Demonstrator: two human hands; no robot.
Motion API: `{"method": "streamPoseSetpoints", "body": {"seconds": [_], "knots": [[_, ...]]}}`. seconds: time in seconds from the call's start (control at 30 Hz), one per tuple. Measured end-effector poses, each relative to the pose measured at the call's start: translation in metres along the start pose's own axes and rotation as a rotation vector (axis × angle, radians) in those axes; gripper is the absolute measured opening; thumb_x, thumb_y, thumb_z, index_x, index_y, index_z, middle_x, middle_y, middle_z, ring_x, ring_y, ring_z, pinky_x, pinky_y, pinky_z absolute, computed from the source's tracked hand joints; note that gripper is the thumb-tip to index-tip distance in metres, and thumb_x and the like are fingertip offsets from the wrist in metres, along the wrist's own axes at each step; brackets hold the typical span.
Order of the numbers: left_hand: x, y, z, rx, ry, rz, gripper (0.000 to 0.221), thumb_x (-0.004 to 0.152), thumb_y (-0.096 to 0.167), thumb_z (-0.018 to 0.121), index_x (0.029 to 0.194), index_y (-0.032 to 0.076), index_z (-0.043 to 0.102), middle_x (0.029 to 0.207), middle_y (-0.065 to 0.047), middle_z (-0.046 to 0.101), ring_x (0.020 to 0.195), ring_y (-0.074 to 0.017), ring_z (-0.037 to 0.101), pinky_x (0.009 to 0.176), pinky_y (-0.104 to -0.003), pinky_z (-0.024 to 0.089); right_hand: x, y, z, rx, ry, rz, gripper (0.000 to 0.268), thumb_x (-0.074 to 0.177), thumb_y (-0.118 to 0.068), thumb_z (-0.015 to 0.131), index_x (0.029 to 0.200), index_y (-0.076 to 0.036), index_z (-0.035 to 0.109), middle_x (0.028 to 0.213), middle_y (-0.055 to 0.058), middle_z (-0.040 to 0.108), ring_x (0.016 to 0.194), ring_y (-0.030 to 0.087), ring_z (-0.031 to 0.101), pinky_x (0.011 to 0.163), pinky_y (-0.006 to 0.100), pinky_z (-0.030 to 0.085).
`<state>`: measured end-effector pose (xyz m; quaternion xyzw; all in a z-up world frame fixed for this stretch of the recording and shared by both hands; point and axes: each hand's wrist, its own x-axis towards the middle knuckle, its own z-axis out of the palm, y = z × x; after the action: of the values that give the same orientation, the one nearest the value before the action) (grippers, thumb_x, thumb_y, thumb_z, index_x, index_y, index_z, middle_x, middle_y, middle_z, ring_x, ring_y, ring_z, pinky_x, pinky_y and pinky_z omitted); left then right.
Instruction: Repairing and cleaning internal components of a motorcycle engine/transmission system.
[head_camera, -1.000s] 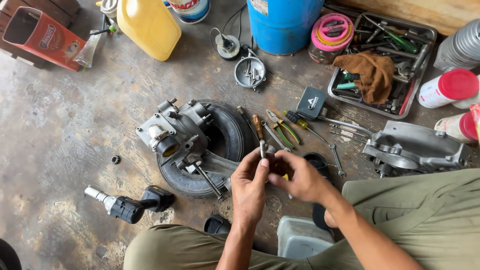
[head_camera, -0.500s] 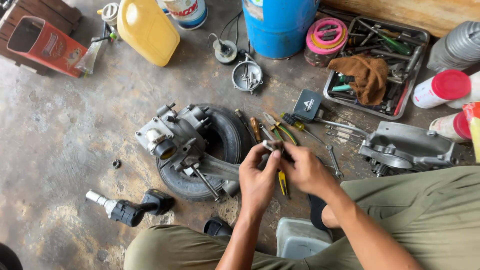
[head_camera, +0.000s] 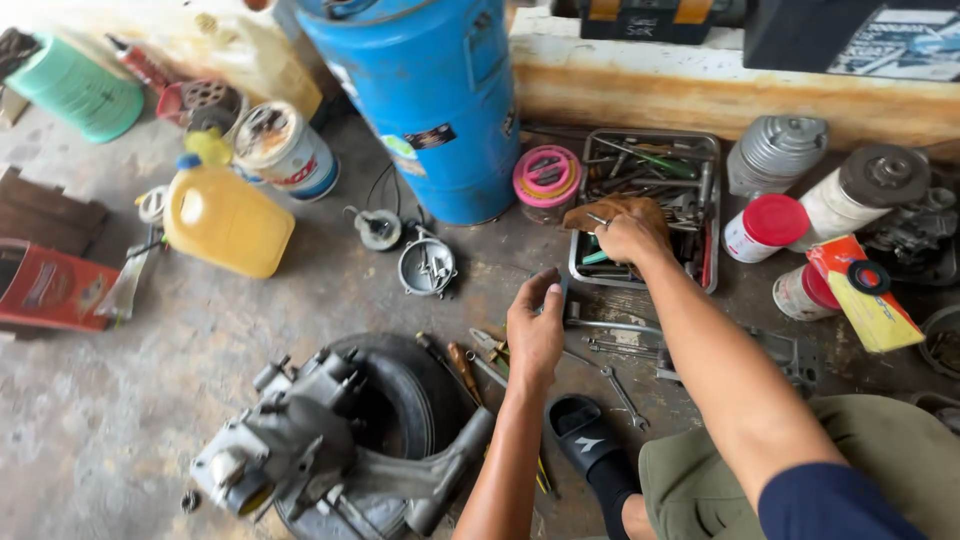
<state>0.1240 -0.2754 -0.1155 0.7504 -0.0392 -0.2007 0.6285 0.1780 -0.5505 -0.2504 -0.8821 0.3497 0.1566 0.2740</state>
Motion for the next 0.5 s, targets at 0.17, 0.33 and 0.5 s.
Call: {"method": "streamPoseSetpoints", "body": {"seconds": [0.17, 0.33, 0.5], "knots": [[0.035, -0.018, 0.027, 0.01, -0.092, -0.033, 0.036, 0.096, 0.015, 0.059, 0.13, 0.016, 0.073, 0.121, -0.012, 0.078, 0.126, -0.0325, 0.068, 0.105, -0.048, 0.051, 0.052, 0.036, 0.011, -0.101, -0.113, 0.079, 0.071, 0.099, -0.042, 0.041, 0.141, 0.012, 0.059, 0.159, 0.03, 0.041, 0.151, 0.036, 0.038, 0.127, 0.047, 0.028], [0.05, -0.026, 0.035, 0.078, -0.135, -0.068, 0.04, 0.096, 0.017, 0.059, 0.136, 0.016, 0.067, 0.124, -0.01, 0.078, 0.124, -0.0298, 0.069, 0.103, -0.046, 0.054, 0.072, 0.056, 0.037, 0.057, -0.054, 0.142, 0.07, 0.095, -0.04, 0.057, 0.143, 0.011, 0.057, 0.169, 0.024, 0.023, 0.147, 0.046, 0.04, 0.121, 0.055, 0.036], [0.045, -0.03, 0.029, 0.054, -0.14, -0.081, 0.044, 0.103, 0.022, 0.058, 0.143, 0.006, 0.059, 0.133, -0.02, 0.071, 0.13, -0.0351, 0.065, 0.106, -0.051, 0.053, 0.034, 0.032, -0.003, 0.097, 0.087, -0.051, 0.044, 0.098, -0.02, 0.059, 0.128, 0.012, 0.062, 0.111, 0.026, 0.064, 0.1, 0.042, 0.069, 0.086, 0.05, 0.06]]}}
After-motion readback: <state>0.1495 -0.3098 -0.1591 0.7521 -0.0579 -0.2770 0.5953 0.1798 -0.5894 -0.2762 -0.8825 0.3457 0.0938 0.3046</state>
